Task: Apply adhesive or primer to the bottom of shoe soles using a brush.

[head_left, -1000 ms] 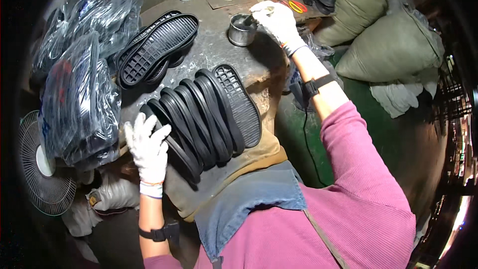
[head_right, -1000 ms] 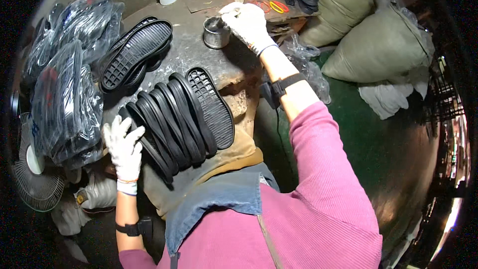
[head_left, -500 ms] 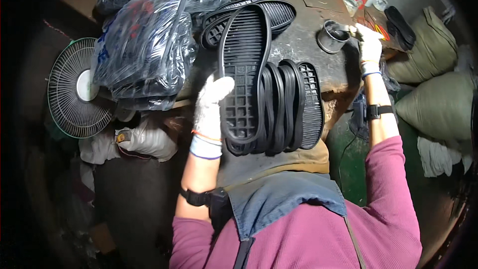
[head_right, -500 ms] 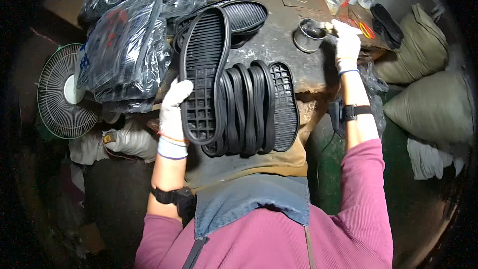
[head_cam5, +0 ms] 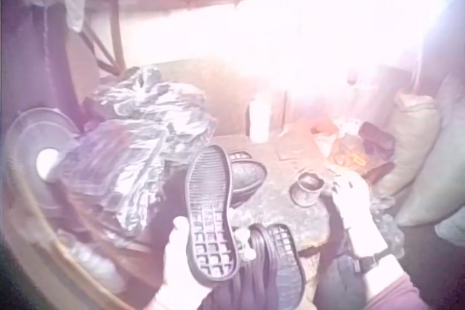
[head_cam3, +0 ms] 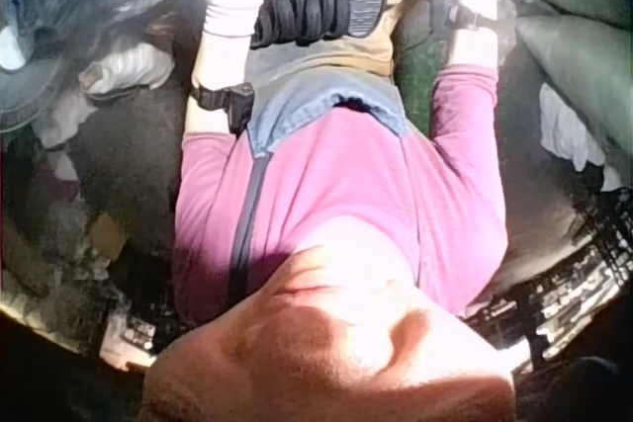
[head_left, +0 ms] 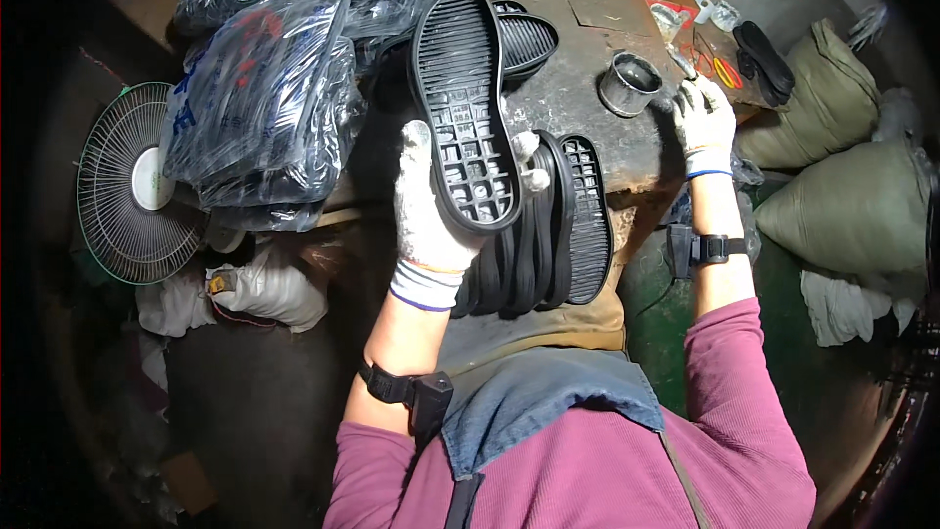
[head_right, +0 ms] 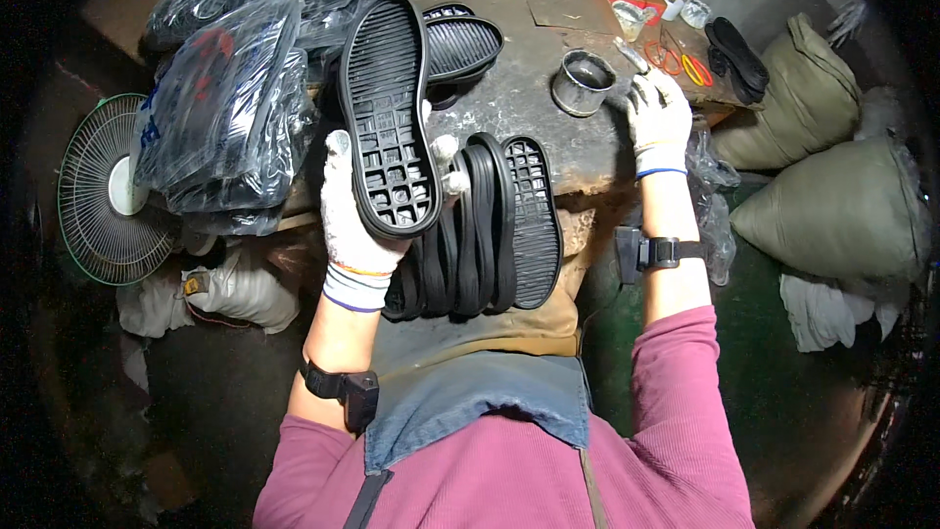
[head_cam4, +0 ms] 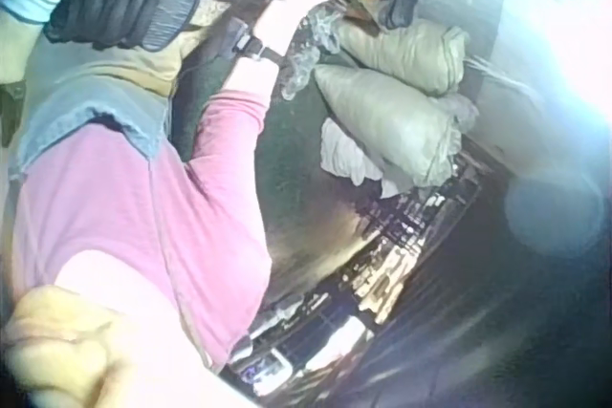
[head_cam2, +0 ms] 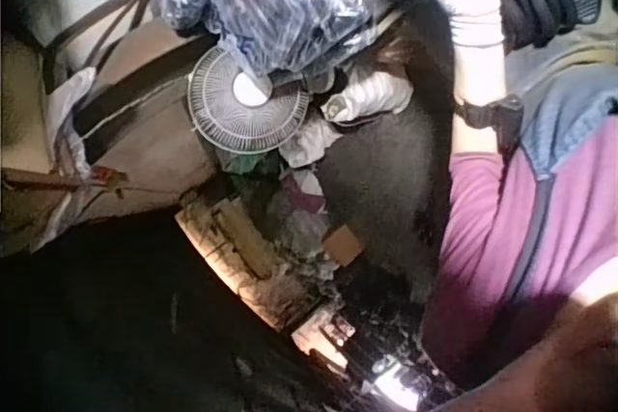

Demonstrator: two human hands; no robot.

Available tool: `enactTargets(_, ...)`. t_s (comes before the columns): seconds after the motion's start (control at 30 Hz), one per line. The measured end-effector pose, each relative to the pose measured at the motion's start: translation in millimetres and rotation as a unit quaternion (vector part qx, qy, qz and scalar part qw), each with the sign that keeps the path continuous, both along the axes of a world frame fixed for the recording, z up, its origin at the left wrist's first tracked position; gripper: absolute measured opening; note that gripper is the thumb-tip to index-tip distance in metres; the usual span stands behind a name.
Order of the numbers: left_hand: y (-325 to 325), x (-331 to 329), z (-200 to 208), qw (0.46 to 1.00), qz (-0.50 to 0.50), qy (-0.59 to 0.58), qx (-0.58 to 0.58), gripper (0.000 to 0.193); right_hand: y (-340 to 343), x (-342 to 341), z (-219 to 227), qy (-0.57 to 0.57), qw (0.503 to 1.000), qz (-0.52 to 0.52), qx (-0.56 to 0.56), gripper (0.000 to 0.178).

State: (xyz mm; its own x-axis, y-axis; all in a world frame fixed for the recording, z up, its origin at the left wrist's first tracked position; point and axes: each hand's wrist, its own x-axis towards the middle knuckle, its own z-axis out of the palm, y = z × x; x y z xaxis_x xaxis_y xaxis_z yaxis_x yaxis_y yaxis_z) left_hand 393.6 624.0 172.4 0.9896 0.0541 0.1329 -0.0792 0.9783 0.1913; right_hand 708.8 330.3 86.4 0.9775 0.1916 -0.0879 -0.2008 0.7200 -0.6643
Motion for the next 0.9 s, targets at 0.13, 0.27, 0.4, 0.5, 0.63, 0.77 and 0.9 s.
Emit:
enactTargets(0.13,3,-6,-16,0.997,0.008,0.057,0.059,0.074,72,-62,43,-0.302,0.929,-0.025,-0.211,0.018)
enactTargets(0.27,-1,-13,-24,0.996,-0.025,0.057,0.056,0.073,124,-116,81,-0.369,0.857,-0.034,-0.358,0.020)
enactTargets(0.4,-14,-18,-26,0.994,-0.047,0.081,0.056,0.071,135,-92,72,-0.368,0.894,-0.085,-0.241,0.022)
enactTargets(0.5,-9,-31,-26,0.990,-0.047,0.108,0.081,0.071,145,-103,75,-0.535,0.681,-0.177,-0.468,0.025)
enactTargets(0.63,-4,-42,-25,0.989,-0.072,0.123,0.025,0.074,154,-140,84,-0.547,0.695,-0.102,-0.457,0.024)
enactTargets(0.77,-6,-43,-33,0.987,-0.103,0.122,-0.017,0.073,152,-185,93,-0.428,0.818,0.056,-0.381,0.019)
enactTargets(0.9,-7,-32,-37,0.992,-0.092,0.060,-0.055,0.068,146,-218,87,-0.415,0.844,0.133,-0.312,0.018)
